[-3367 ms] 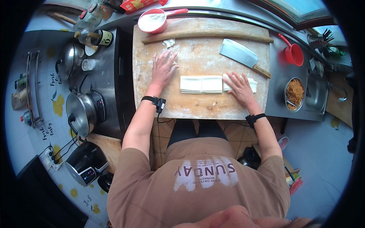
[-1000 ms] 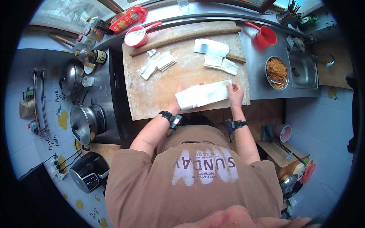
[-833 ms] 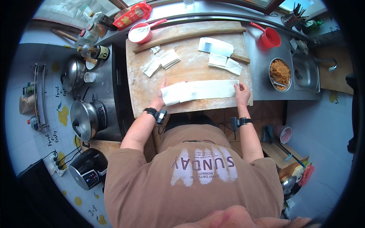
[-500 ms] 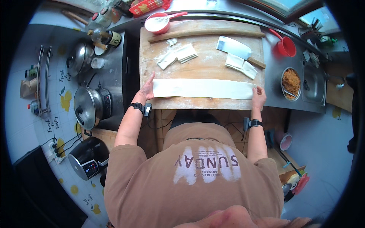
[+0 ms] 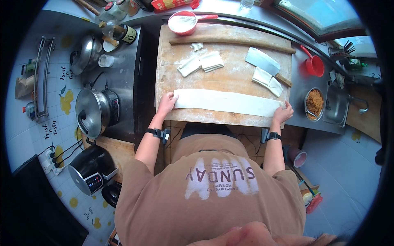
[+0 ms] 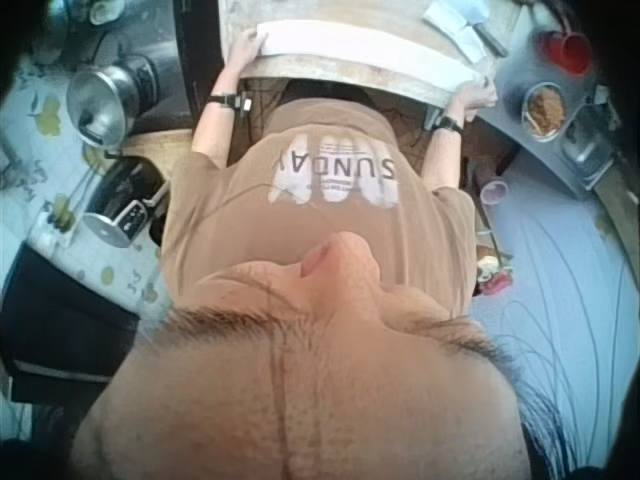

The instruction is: The person rolls out dough into a large circle, cuts it into strips, and then into small squares. They place the squares on a bamboo mat, add filling from a bowl, and fold the dough to form dumplings.

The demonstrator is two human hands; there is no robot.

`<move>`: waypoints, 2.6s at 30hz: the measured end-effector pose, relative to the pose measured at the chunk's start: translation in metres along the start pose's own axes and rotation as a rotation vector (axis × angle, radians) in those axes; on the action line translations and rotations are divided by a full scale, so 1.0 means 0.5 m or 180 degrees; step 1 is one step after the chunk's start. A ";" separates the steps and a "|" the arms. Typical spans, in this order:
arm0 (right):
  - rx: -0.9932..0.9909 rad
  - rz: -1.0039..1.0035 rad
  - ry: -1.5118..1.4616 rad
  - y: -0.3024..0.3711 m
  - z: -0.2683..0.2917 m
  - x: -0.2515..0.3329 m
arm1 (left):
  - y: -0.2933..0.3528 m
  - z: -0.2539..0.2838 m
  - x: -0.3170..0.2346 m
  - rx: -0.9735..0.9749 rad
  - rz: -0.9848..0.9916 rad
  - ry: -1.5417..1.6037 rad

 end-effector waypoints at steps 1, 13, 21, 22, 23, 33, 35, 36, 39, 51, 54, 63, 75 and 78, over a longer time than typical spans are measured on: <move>-0.0219 0.0255 0.0639 0.010 0.007 0.055 | 0.009 0.006 0.007 -0.0005 0.0194 -0.0054; 0.3041 0.2722 -0.1143 0.138 -0.385 0.780 | 0.040 -0.017 -0.059 -0.0573 -0.0231 -0.0282; 0.3592 0.1846 -0.0020 0.099 -0.410 0.663 | 0.033 -0.240 -0.105 0.0874 -0.0021 0.1461; 0.3587 0.1576 -0.0471 0.100 -0.390 0.641 | 0.033 -0.262 -0.113 0.1071 0.0096 0.1441; 0.3574 0.1294 -0.0922 0.108 -0.366 0.618 | 0.034 -0.278 -0.127 0.1170 0.0109 0.1790; 0.3564 -0.1307 -0.3843 0.206 -0.059 0.490 | 0.070 -0.440 -0.325 0.2367 0.0666 0.4687; 0.3224 -0.0913 -0.3171 0.208 -0.012 0.470 | 0.084 -0.460 -0.365 0.2570 0.0493 0.4897; 0.2675 -0.0088 -0.2619 0.201 0.021 0.476 | 0.095 -0.466 -0.386 0.2832 0.0301 0.5033; 0.1324 0.1629 -0.1621 0.212 0.108 0.491 | 0.111 -0.495 -0.408 0.3029 0.0154 0.5015; 0.1752 0.0085 -0.1766 0.220 0.057 0.246 | 0.122 -0.684 -0.383 0.3252 0.0940 0.4596; 0.1568 -0.1043 -0.2353 0.143 0.040 0.095 | 0.097 -0.700 -0.381 0.3010 0.1260 0.4149; 0.1092 -0.1019 -0.2421 0.049 0.007 -0.071 | 0.066 -0.721 -0.391 0.2968 0.1558 0.3702; 0.1369 -0.1159 -0.0517 0.021 0.042 -0.077 | 0.069 -0.724 -0.389 0.2947 0.1599 0.3953; 0.1643 -0.1247 -0.0359 0.020 0.034 -0.093 | 0.073 -0.723 -0.392 0.3047 0.1566 0.4042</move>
Point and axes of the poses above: each hand's wrist, its own y-axis away from the middle knuckle, its own z-axis out of the back of the hand, x = y × z, the point moved 7 cm from there along -y, towards the middle knuckle, and after that the axes turned 6 degrees about -y, right-handed, at the moved point
